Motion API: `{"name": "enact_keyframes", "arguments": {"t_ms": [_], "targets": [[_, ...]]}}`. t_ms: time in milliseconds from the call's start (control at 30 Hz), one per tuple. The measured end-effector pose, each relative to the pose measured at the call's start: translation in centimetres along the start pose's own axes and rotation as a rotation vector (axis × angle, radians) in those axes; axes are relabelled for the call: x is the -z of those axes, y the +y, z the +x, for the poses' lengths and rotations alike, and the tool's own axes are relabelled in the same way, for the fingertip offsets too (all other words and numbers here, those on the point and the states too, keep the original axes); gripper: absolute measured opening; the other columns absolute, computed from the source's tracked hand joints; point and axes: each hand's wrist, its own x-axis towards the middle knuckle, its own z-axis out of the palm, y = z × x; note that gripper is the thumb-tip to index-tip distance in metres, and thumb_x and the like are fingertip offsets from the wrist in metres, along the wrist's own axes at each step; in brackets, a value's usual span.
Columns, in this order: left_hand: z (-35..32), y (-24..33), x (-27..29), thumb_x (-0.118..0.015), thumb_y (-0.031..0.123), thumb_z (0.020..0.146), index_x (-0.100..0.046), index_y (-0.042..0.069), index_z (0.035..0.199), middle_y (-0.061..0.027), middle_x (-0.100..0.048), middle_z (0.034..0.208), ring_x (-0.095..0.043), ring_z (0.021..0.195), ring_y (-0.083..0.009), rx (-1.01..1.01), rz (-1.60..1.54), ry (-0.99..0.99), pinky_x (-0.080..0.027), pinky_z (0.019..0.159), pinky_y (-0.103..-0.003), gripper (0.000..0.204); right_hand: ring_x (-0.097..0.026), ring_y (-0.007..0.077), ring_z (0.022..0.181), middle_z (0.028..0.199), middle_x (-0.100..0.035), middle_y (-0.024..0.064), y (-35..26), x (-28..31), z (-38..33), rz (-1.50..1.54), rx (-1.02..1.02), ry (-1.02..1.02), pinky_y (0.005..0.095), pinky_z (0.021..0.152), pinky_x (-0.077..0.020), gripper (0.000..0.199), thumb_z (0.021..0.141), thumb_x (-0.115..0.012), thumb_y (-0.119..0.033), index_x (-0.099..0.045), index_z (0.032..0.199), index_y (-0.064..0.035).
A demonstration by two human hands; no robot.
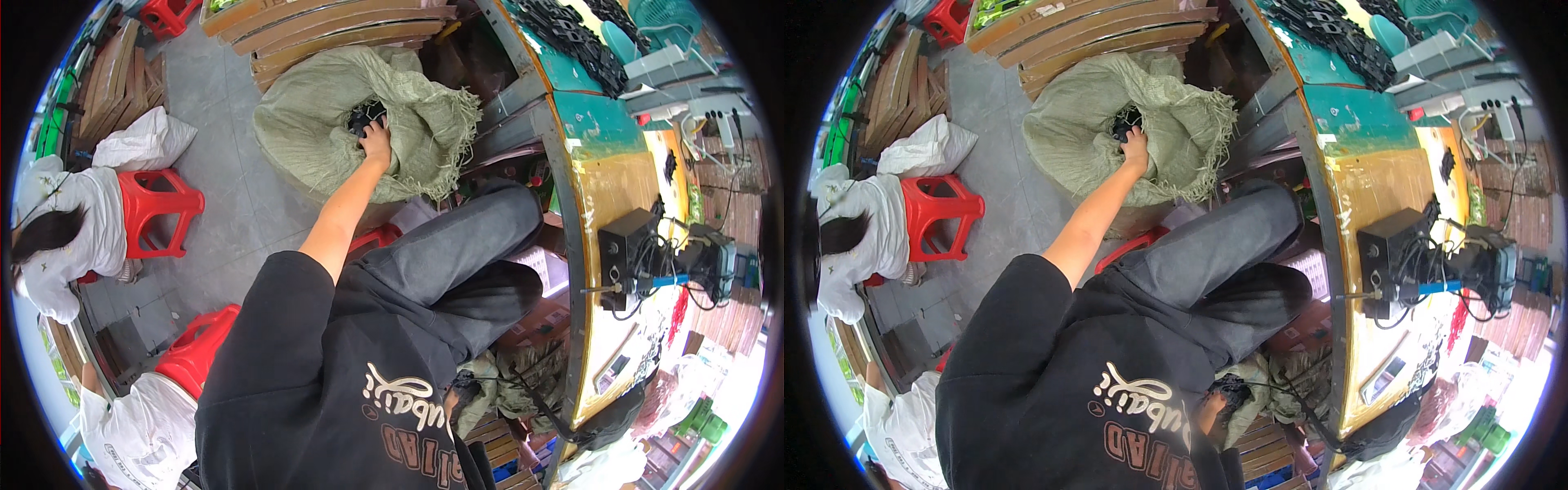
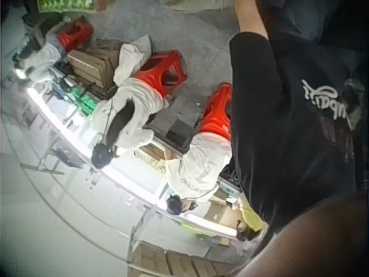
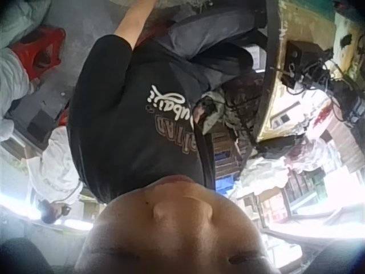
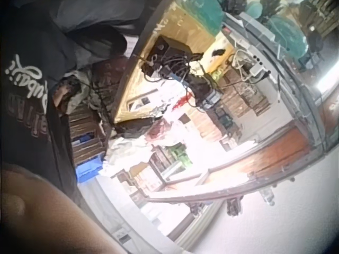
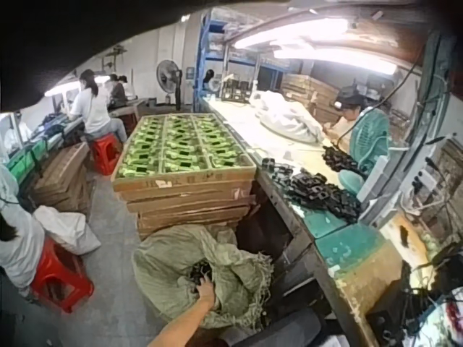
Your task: Assembling small plastic components at a factory workstation.
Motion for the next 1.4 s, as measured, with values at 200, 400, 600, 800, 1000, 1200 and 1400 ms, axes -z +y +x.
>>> {"name": "enact_keyframes", "arguments": {"t_ms": [200, 400, 600, 800, 1000, 1200, 1400], "targets": [[0.7, 0.7, 4.6, -0.050, 0.013, 0.079, -0.041, 0.008, 0.112, -0.0131, -0.048, 0.101, -0.047, 0.098, -0.0326, 0.123, -0.207, -0.047, -0.045, 0.071, -0.045, 0.035, -0.052, 0.0275, 0.046, 0.072, -0.056, 0.0174, 2.4, 0.6, -0.4, 0.070, -0.006, 0.009, 0.0402, 0.038, -0.0446, 0.027, 0.076, -0.055, -0.018, -0.040, 0.093, -0.0038], [-0.3, 0.3, 1.9, -0.047, 0.017, 0.083, -0.026, 0.016, 0.131, -0.0255, -0.034, 0.121, -0.035, 0.111, -0.0460, 0.165, -0.073, -0.179, -0.042, 0.079, -0.051, 0.052, -0.052, 0.0275, 0.046, 0.070, -0.056, 0.0172, 1.4, -1.7, -1.2, 0.128, 0.005, 0.001, 0.0397, 0.038, -0.0440, 0.025, 0.076, -0.055, -0.017, -0.041, 0.092, -0.0038], [0.7, 0.6, -0.8, -0.041, 0.023, 0.086, -0.014, 0.010, 0.135, -0.0296, -0.025, 0.130, -0.031, 0.112, -0.0542, 0.105, 0.219, -0.231, -0.043, 0.073, -0.054, 0.058, -0.052, 0.0275, 0.046, 0.069, -0.056, 0.0170, 0.3, -4.4, 0.3, 0.174, 0.005, -0.003, 0.0393, 0.037, -0.0434, 0.023, 0.075, -0.054, -0.016, -0.043, 0.091, -0.0037], [0.8, -0.2, 0.1, -0.051, 0.013, 0.079, -0.036, 0.011, 0.127, -0.0253, -0.032, 0.128, -0.042, 0.103, -0.0506, 0.073, 0.264, -0.176, -0.048, 0.071, -0.046, 0.050, -0.052, 0.0275, 0.046, 0.068, -0.056, 0.0169, 2.0, -4.6, 1.4, 0.181, -0.026, -0.007, 0.0388, 0.037, -0.0428, 0.022, 0.075, -0.054, -0.015, -0.044, 0.090, -0.0036], [1.0, -0.5, 6.0, -0.063, 0.035, 0.065, -0.042, 0.004, 0.112, -0.0223, -0.057, 0.098, -0.058, 0.089, -0.0345, 0.079, -0.180, -0.225, -0.048, 0.072, -0.042, 0.060, -0.052, 0.0275, 0.046, 0.067, -0.056, 0.0167, 5.1, -5.1, 2.1, 0.209, -0.061, 0.008, 0.0385, 0.036, -0.0424, 0.020, 0.075, -0.054, -0.014, -0.045, 0.090, -0.0036], [1.6, -2.8, 9.4, -0.070, 0.041, 0.056, -0.043, 0.005, 0.119, -0.0180, -0.057, 0.105, -0.055, 0.097, -0.0327, 0.164, -0.248, -0.275, -0.045, 0.081, -0.040, 0.078, -0.054, 0.0300, 0.048, 0.071, -0.056, 0.0174, 1.2, -4.5, -0.5, 0.073, -0.069, 0.001, 0.0409, 0.039, -0.0471, 0.027, 0.078, -0.054, -0.018, -0.039, 0.099, -0.0084], [3.1, -6.2, 11.6, -0.071, 0.029, 0.058, -0.058, -0.002, 0.098, -0.0159, -0.062, 0.091, -0.060, 0.084, -0.0248, 0.111, -0.758, -0.331, -0.046, 0.075, -0.032, 0.053, -0.052, 0.0264, 0.044, 0.072, -0.056, 0.0172, -0.2, -5.1, -1.8, 0.110, -0.030, -0.002, 0.0396, 0.039, -0.0475, 0.024, 0.081, -0.053, -0.017, -0.038, 0.098, -0.0092]]}}
